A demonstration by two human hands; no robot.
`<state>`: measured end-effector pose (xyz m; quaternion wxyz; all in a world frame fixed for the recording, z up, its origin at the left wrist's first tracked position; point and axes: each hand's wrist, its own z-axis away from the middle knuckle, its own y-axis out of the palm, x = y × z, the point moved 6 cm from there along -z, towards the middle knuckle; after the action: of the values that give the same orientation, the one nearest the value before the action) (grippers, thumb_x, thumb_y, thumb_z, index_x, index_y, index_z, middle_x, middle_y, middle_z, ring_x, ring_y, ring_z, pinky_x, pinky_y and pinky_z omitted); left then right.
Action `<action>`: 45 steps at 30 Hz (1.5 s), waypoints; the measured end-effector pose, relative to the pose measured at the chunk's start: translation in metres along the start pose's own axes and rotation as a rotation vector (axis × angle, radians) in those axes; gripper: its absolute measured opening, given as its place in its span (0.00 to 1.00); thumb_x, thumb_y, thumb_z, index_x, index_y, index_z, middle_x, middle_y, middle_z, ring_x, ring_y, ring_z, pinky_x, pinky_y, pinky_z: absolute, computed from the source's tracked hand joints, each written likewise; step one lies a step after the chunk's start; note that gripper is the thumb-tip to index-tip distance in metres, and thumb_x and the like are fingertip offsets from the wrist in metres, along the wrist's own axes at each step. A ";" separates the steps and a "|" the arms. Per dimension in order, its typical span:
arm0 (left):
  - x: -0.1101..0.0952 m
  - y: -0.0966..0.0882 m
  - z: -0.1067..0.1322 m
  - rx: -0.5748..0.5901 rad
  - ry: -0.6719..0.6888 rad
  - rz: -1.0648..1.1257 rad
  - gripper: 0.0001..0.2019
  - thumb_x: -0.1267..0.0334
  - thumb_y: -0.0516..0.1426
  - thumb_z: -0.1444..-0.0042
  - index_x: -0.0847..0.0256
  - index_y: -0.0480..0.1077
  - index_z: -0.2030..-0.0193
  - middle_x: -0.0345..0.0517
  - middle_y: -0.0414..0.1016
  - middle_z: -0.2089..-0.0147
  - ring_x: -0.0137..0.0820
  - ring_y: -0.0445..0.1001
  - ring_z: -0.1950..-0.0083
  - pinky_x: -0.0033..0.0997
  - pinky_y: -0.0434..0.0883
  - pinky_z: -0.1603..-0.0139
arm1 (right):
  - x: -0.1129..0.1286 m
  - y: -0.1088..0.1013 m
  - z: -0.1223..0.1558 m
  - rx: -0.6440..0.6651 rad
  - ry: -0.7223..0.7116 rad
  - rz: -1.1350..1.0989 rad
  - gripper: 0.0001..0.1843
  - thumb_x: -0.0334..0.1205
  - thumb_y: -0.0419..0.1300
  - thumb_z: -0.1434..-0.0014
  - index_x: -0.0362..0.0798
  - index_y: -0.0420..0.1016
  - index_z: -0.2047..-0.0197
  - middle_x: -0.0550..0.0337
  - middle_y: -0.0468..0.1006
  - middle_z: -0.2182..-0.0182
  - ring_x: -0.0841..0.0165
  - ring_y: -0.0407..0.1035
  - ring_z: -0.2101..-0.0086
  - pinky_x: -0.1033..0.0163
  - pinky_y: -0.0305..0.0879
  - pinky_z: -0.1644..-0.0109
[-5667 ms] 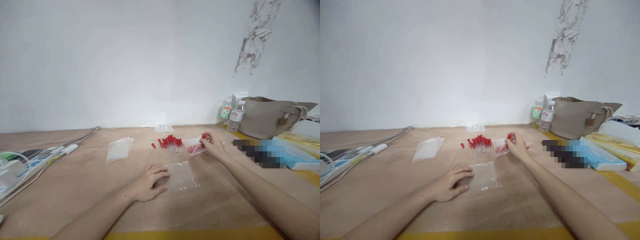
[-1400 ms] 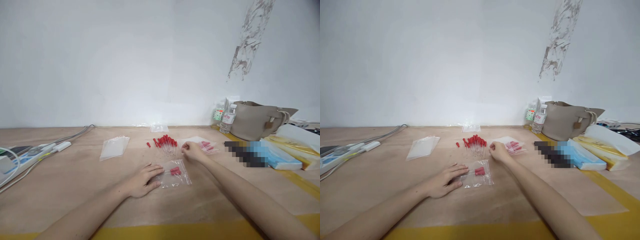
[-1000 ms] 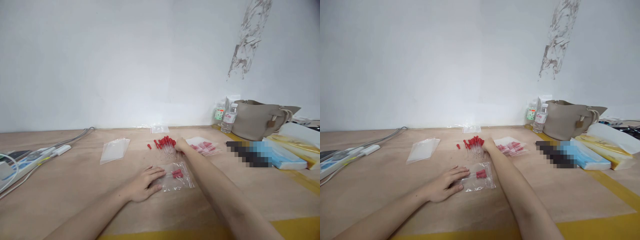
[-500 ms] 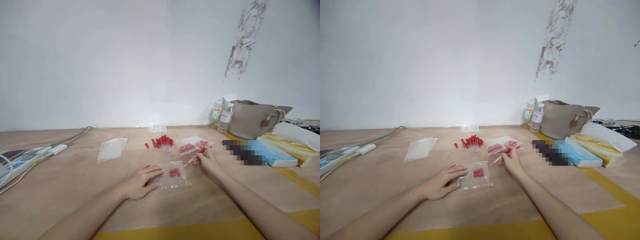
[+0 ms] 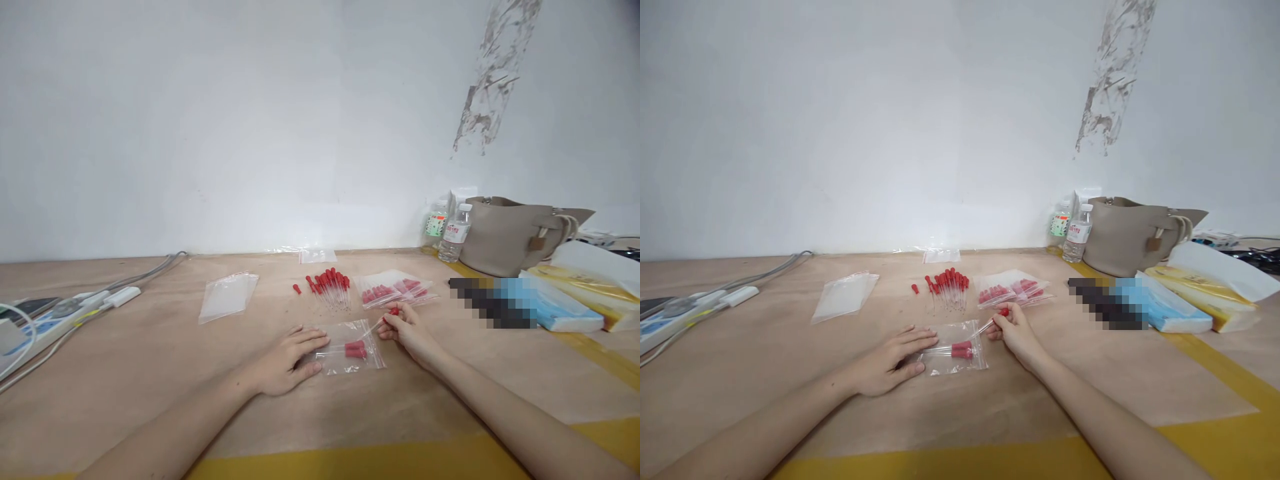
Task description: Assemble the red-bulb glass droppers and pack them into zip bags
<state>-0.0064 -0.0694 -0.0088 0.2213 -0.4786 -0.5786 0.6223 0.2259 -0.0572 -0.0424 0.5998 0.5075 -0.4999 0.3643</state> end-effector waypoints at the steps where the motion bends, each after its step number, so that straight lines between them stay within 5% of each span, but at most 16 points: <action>1: 0.000 0.000 0.000 -0.010 -0.003 0.006 0.23 0.54 0.45 0.41 0.52 0.50 0.39 0.45 0.53 0.38 0.36 0.51 0.38 0.47 0.45 0.38 | 0.001 -0.001 0.001 -0.007 -0.004 -0.009 0.16 0.35 0.59 0.55 0.50 0.54 0.66 0.69 0.69 0.79 0.74 0.68 0.78 0.67 0.67 0.73; 5: -0.002 -0.005 0.002 -0.079 -0.017 0.036 0.23 0.54 0.47 0.43 0.56 0.52 0.41 0.47 0.49 0.36 0.36 0.50 0.38 0.41 0.52 0.40 | 0.004 -0.003 0.000 0.017 -0.020 0.029 0.20 0.41 0.63 0.58 0.50 0.55 0.68 0.68 0.70 0.78 0.73 0.68 0.76 0.65 0.66 0.70; 11: -0.003 -0.006 0.003 -0.096 -0.015 0.056 0.21 0.54 0.49 0.43 0.57 0.54 0.44 0.49 0.54 0.39 0.36 0.54 0.39 0.40 0.56 0.42 | 0.006 -0.005 -0.005 0.219 -0.165 0.576 0.16 0.45 0.65 0.61 0.44 0.66 0.74 0.68 0.64 0.83 0.77 0.57 0.81 0.71 0.53 0.78; 15: 0.005 -0.002 0.003 -0.099 -0.062 0.079 0.21 0.52 0.49 0.44 0.58 0.53 0.46 0.51 0.48 0.37 0.39 0.53 0.39 0.42 0.57 0.43 | 0.006 -0.002 -0.007 0.234 -0.282 0.776 0.13 0.44 0.65 0.61 0.43 0.72 0.74 0.67 0.65 0.83 0.76 0.56 0.80 0.70 0.52 0.77; 21: 0.008 0.001 0.004 -0.077 -0.086 0.058 0.25 0.51 0.48 0.44 0.57 0.47 0.42 0.50 0.44 0.35 0.38 0.50 0.38 0.42 0.55 0.41 | 0.007 0.024 0.004 0.369 -0.352 0.707 0.11 0.39 0.55 0.50 0.44 0.75 0.65 0.59 0.76 0.72 0.70 0.66 0.73 0.67 0.61 0.70; 28: 0.006 -0.001 0.003 -0.096 -0.065 0.046 0.23 0.52 0.48 0.44 0.58 0.50 0.44 0.51 0.45 0.36 0.38 0.51 0.38 0.42 0.56 0.42 | 0.010 0.032 0.014 0.549 -0.397 0.703 0.14 0.36 0.50 0.46 0.46 0.74 0.61 0.57 0.76 0.64 0.66 0.69 0.63 0.62 0.62 0.57; 30: 0.005 -0.002 0.003 -0.087 -0.064 0.042 0.21 0.52 0.48 0.43 0.58 0.52 0.46 0.51 0.45 0.36 0.38 0.51 0.38 0.41 0.56 0.42 | 0.015 0.029 0.011 0.498 -0.425 0.731 0.14 0.37 0.50 0.46 0.46 0.74 0.61 0.56 0.76 0.64 0.67 0.69 0.63 0.62 0.63 0.59; 34: 0.001 -0.002 0.002 -0.041 -0.058 0.005 0.18 0.53 0.46 0.42 0.57 0.56 0.48 0.49 0.42 0.35 0.38 0.50 0.38 0.40 0.56 0.42 | 0.041 0.018 0.001 0.116 -0.655 0.956 0.10 0.36 0.52 0.49 0.45 0.74 0.66 0.55 0.74 0.69 0.68 0.67 0.70 0.63 0.62 0.64; 36: -0.002 -0.002 0.001 -0.016 -0.052 -0.020 0.17 0.53 0.45 0.41 0.55 0.58 0.48 0.47 0.42 0.35 0.38 0.48 0.37 0.40 0.55 0.41 | 0.048 0.022 -0.008 0.063 -0.689 1.059 0.09 0.35 0.53 0.50 0.44 0.74 0.68 0.56 0.74 0.70 0.69 0.66 0.71 0.65 0.60 0.65; 40: -0.003 -0.003 0.000 -0.003 -0.054 -0.048 0.19 0.53 0.44 0.41 0.54 0.57 0.45 0.46 0.43 0.35 0.39 0.45 0.36 0.42 0.53 0.40 | 0.044 0.041 -0.043 0.082 -0.483 1.189 0.09 0.34 0.54 0.51 0.45 0.73 0.66 0.58 0.75 0.71 0.70 0.67 0.69 0.68 0.59 0.64; 45: 0.000 -0.001 0.001 0.014 -0.082 -0.047 0.20 0.51 0.45 0.42 0.52 0.56 0.44 0.45 0.41 0.35 0.40 0.45 0.36 0.44 0.52 0.41 | 0.034 0.061 -0.090 -0.044 -0.267 1.241 0.10 0.34 0.54 0.52 0.42 0.72 0.66 0.50 0.75 0.68 0.66 0.68 0.67 0.67 0.60 0.66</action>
<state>-0.0070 -0.0698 -0.0079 0.2154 -0.4373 -0.5940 0.6400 0.1973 0.0415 0.0070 0.2200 0.1521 -0.7787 0.5675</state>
